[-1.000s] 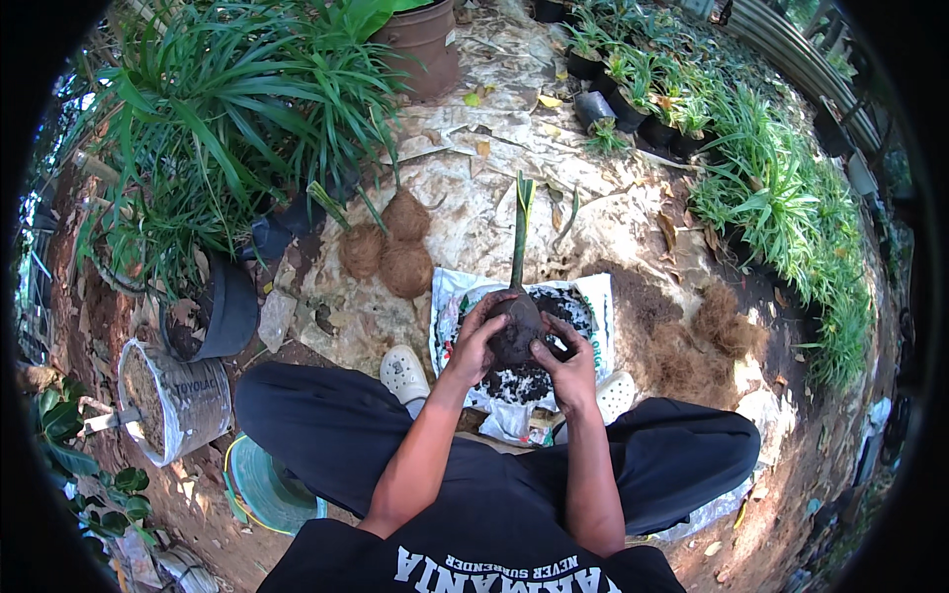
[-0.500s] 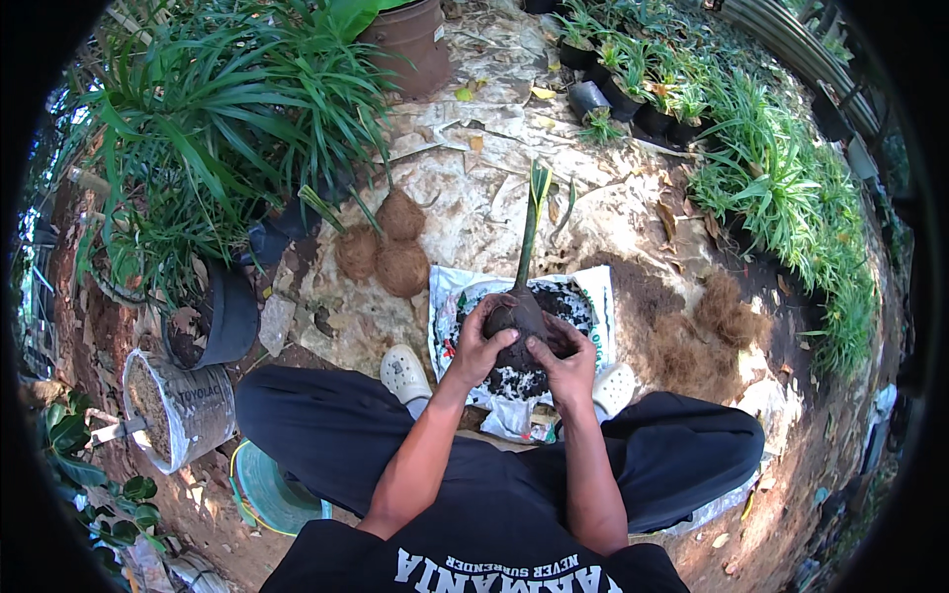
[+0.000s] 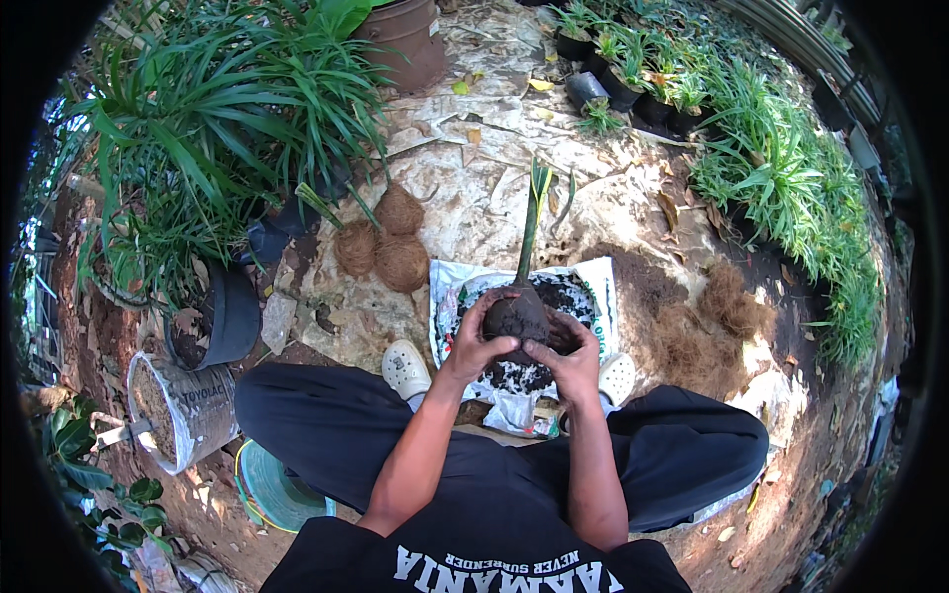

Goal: The person sits cross-legged and packs soil around a coconut with a sprout, using both hands to press the soil firmly around the base. The person repeatedly scoops soil from a nearby bag and adds it to the coconut, ensuring the sprout remains upright.

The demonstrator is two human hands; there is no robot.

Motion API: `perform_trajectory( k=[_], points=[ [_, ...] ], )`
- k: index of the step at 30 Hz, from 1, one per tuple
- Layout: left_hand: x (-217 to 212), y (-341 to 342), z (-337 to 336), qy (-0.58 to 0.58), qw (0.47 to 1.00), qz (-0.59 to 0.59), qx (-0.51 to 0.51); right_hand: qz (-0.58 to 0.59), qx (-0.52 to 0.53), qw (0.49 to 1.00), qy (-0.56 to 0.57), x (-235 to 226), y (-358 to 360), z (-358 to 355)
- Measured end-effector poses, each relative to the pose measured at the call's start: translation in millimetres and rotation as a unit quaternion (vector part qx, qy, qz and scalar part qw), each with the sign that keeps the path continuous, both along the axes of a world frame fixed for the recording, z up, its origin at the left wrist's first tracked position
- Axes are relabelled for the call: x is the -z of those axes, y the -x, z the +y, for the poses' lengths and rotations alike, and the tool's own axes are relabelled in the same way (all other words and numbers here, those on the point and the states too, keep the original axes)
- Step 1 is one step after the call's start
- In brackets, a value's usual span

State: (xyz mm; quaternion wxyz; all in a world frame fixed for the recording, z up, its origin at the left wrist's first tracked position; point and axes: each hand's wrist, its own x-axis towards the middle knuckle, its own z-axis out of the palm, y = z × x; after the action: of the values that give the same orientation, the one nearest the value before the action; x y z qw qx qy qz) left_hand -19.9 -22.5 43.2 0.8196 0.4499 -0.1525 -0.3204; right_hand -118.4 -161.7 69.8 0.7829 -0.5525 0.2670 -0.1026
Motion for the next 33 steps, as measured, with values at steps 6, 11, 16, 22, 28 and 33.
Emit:
perform_trajectory(
  k=[6, 11, 16, 22, 28, 33],
  points=[
    [6.5, 3.3, -2.8, -0.01, 0.997, 0.046, -0.063, 0.014, -0.01, 0.998, 0.065, -2.1, -0.9, 7.2],
    [7.0, 5.3, -2.1, -0.014, 0.997, 0.043, -0.064, 0.016, -0.022, 0.993, 0.119, -1.6, -2.2, 7.6],
    [3.4, 4.9, 1.6, 0.013, 0.999, 0.035, -0.033, -0.002, 0.016, 0.997, -0.072, -5.5, 0.7, 2.6],
    [3.7, 7.0, -1.2, -0.024, 0.999, -0.008, -0.044, 0.013, 0.038, 0.999, -0.015, -8.9, -2.3, 10.5],
    [6.9, 7.5, -1.8, 0.06, 0.991, 0.114, -0.038, 0.033, 0.022, 0.999, -0.017, -7.3, -1.7, 7.1],
    [5.1, 5.5, -3.8, -0.006, 0.998, 0.029, -0.048, 0.033, 0.019, 0.998, 0.047, -4.4, -3.6, 9.7]
  ],
)
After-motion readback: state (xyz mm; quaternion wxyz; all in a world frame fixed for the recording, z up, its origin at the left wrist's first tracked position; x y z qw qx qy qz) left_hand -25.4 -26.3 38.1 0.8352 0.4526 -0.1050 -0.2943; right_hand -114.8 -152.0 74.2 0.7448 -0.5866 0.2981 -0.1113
